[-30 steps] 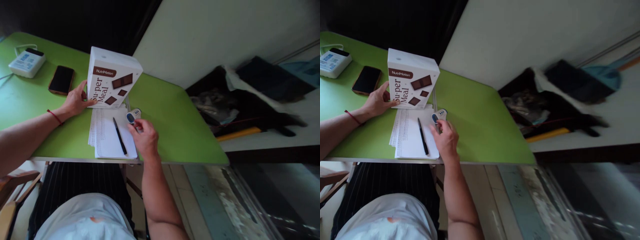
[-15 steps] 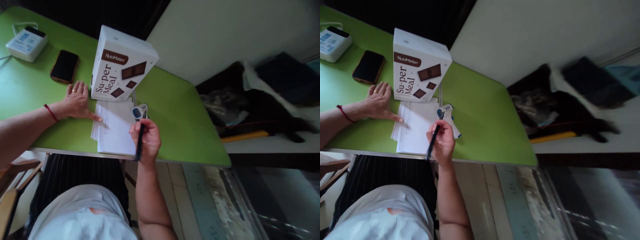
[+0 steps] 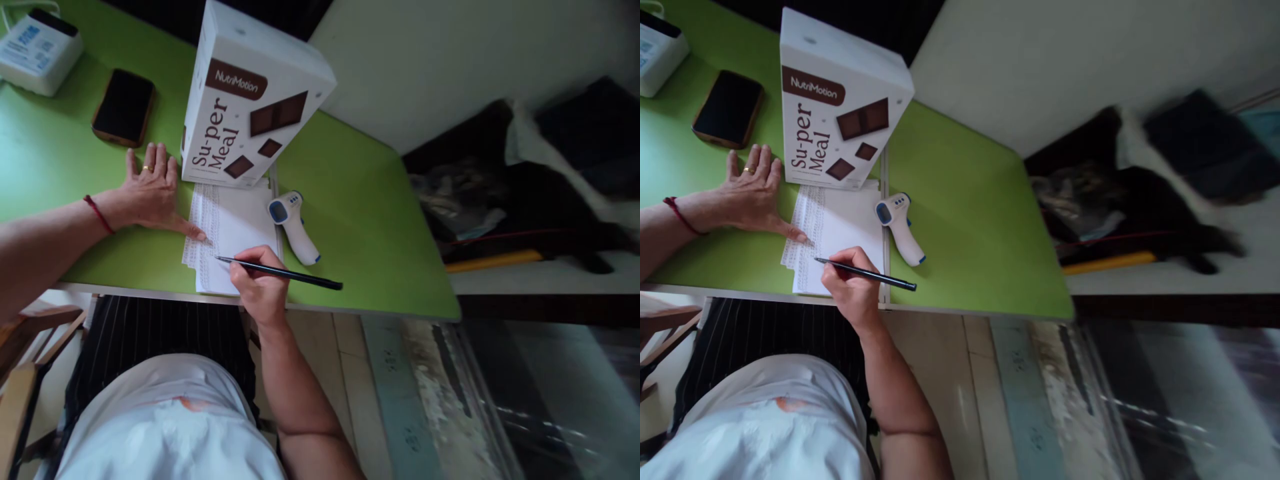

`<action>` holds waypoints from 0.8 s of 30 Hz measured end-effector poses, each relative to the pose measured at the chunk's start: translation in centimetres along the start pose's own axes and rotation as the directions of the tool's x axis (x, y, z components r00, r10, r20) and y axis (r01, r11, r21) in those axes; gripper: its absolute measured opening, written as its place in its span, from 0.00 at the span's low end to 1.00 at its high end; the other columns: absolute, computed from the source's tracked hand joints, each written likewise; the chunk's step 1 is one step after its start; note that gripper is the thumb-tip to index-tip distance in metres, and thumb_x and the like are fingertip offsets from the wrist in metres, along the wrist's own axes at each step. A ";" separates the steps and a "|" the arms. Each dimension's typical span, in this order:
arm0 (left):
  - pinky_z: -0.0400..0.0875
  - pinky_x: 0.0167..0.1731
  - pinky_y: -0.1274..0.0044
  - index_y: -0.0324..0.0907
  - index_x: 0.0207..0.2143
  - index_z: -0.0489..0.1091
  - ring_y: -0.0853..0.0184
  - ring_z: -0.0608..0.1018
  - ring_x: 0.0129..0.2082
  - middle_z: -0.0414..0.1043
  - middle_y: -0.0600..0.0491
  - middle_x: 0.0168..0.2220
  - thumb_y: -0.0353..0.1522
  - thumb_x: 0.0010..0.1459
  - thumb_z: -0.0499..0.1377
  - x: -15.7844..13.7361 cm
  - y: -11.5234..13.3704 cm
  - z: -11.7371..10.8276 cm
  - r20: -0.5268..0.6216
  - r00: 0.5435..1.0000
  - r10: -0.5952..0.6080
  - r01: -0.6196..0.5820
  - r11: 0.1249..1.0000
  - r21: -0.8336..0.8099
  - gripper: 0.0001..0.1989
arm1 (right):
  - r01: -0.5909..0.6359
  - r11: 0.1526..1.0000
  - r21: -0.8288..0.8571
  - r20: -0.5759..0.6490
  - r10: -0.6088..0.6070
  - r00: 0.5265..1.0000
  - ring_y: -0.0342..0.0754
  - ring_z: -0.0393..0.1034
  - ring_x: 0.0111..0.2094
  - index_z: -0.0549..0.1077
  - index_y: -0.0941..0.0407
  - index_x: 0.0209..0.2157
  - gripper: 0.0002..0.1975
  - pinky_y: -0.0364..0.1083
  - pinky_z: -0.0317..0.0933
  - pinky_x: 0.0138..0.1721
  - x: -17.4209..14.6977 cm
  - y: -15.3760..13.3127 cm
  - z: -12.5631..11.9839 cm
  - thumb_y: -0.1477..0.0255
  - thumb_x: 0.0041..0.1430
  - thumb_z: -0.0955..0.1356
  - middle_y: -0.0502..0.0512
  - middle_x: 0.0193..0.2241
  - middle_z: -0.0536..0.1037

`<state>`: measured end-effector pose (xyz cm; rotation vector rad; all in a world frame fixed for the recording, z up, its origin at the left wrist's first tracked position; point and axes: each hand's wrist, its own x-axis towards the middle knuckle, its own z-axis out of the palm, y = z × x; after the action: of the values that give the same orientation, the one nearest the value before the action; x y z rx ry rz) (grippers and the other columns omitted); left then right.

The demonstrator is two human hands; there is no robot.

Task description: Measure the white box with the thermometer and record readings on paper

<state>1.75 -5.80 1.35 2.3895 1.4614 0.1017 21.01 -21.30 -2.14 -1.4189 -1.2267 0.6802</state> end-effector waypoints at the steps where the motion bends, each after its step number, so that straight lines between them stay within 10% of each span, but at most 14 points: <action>1: 0.25 0.72 0.38 0.14 0.77 0.41 0.25 0.37 0.79 0.29 0.15 0.78 0.73 0.29 0.69 0.0 0.0 0.0 0.009 1.000 -0.007 0.007 1.000 -0.002 0.92 | 0.005 1.000 -0.030 0.013 -0.005 1.000 0.42 0.60 0.20 0.74 0.51 0.27 0.06 0.43 0.59 0.21 0.0 -0.1 0.0 0.65 0.51 0.72 0.43 0.19 0.71; 16: 0.19 0.72 0.41 0.31 0.80 0.42 0.22 0.35 0.78 0.31 0.28 0.81 0.73 0.35 0.68 0.5 -0.9 0.7 -0.032 0.999 0.030 -0.033 0.995 -0.096 0.84 | 0.149 0.983 -0.106 0.168 -0.130 0.977 0.43 0.58 0.21 0.70 0.50 0.25 0.10 0.44 0.59 0.24 0.3 -0.3 -0.4 0.63 0.58 0.70 0.44 0.19 0.70; 24: 0.22 0.73 0.41 0.22 0.79 0.41 0.23 0.36 0.79 0.30 0.23 0.80 0.73 0.34 0.68 0.4 -0.4 0.4 0.011 1.000 -0.006 0.006 1.000 -0.011 0.88 | 0.176 0.980 -0.093 0.169 -0.159 0.973 0.42 0.59 0.21 0.68 0.50 0.24 0.10 0.44 0.59 0.24 0.4 -0.5 -0.4 0.66 0.58 0.70 0.44 0.19 0.70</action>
<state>1.72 -5.40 0.83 2.3732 1.4590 0.0946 21.36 -21.14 -1.46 -1.3495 -1.5116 0.6285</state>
